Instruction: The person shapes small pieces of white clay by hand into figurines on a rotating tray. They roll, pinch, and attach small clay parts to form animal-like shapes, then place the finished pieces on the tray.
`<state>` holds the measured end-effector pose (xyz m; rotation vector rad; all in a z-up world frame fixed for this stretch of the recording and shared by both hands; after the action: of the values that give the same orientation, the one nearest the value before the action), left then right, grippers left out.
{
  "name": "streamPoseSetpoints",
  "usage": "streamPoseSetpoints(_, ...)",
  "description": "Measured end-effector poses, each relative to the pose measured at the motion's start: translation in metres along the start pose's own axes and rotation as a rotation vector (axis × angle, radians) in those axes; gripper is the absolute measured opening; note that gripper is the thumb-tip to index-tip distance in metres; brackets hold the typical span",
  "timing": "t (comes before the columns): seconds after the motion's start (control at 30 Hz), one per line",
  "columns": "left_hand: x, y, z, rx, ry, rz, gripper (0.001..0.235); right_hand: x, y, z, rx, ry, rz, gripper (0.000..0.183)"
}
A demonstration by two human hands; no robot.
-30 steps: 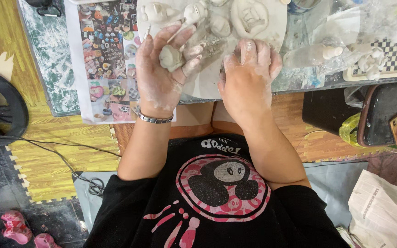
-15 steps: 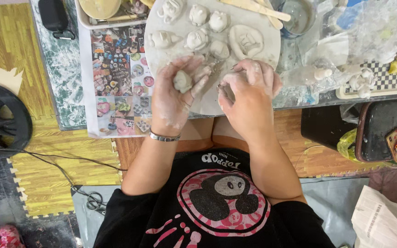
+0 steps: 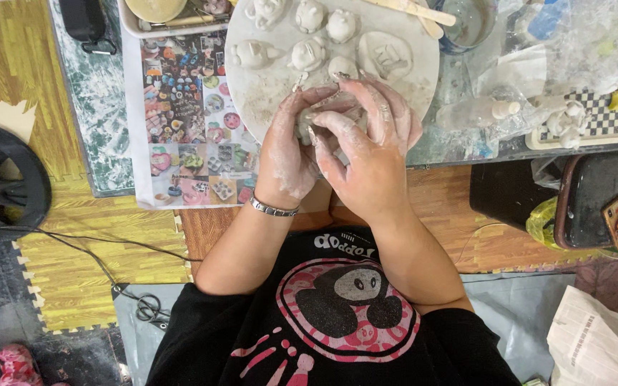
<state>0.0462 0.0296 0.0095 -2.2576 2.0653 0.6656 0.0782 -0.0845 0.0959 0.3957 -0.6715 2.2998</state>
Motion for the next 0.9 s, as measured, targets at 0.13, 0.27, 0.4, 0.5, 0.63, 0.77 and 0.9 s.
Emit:
streamPoseSetpoints(0.13,-0.001,0.002,0.004,0.023,-0.029,0.008,0.052,-0.006,0.002,-0.004,0.0,-0.056,0.071,0.03)
streamPoseSetpoints(0.27,-0.007,0.002,0.005,0.012,-0.016,0.003,0.054,-0.01,0.001,-0.009,-0.022,-0.111,0.105,0.029)
streamPoseSetpoints(0.4,-0.011,0.007,0.005,-0.019,0.008,-0.014,0.056,-0.01,0.003,-0.013,-0.023,-0.193,0.071,0.031)
streamPoseSetpoints(0.5,-0.01,0.009,0.001,-0.019,0.039,-0.009,0.056,-0.014,0.003,-0.012,-0.033,-0.213,0.047,0.028)
streamPoseSetpoints(0.63,-0.007,0.014,0.0,-0.043,-0.087,-0.009,0.048,-0.016,0.004,-0.014,-0.067,-0.252,0.034,0.024)
streamPoseSetpoints(0.77,-0.006,0.015,0.0,-0.022,-0.163,-0.018,0.042,-0.019,0.006,-0.014,-0.089,-0.282,0.017,0.023)
streamPoseSetpoints(0.9,-0.006,0.018,0.002,-0.024,-0.106,0.002,0.04,-0.019,0.005,-0.014,-0.091,-0.337,0.011,0.024)
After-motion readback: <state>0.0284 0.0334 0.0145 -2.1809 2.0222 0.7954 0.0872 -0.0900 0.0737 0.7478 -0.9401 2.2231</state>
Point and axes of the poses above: each hand's wrist, its own y-axis away from the middle knuckle, its own z-axis out of the back of the hand, x = y × z, the point moved 2 cm from there along -y, towards the middle knuckle, and after that the axes turned 2 degrees about x, right-handed, at the moved point
